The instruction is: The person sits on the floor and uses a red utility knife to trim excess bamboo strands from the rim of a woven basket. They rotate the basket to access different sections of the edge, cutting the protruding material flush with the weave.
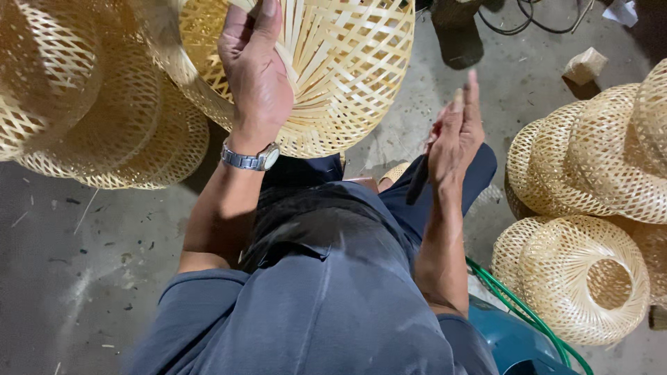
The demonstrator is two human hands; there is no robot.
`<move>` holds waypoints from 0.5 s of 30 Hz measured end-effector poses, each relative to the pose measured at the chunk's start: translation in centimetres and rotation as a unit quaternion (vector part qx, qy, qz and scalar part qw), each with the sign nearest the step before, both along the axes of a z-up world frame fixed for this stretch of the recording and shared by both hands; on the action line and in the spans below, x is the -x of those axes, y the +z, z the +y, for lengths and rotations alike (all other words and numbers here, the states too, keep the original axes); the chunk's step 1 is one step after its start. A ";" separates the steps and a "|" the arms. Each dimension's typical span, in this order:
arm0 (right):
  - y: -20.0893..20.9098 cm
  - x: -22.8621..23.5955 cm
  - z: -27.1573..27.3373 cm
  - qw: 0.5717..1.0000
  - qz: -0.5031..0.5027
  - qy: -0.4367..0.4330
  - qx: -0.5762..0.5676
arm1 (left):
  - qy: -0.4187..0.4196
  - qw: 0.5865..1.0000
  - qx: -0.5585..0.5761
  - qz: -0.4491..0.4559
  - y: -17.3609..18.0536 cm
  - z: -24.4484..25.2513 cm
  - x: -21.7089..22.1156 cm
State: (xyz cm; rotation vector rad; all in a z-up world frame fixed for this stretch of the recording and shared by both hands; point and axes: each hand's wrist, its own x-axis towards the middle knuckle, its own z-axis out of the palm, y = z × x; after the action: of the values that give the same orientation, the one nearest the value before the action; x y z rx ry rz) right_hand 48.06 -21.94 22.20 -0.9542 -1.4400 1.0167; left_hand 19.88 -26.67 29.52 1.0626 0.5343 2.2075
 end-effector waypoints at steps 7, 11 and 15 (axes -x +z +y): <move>2.7 1.5 -2.6 0.990 0.035 0.133 0.039 | -0.024 1.000 -0.002 0.013 0.0 0.3 0.2; 4.4 1.0 -2.8 0.968 -0.204 0.072 -0.130 | -0.028 0.999 0.017 0.029 -0.1 0.5 1.1; 5.8 -0.3 -2.4 0.948 -0.253 0.055 -0.187 | -0.017 0.996 0.075 0.044 0.0 0.7 2.5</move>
State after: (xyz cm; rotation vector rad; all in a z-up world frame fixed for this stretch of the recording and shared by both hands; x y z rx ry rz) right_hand 48.32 -24.35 27.97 -0.8927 -2.0461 0.5554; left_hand 17.39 -26.02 29.50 1.0845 0.7040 2.0638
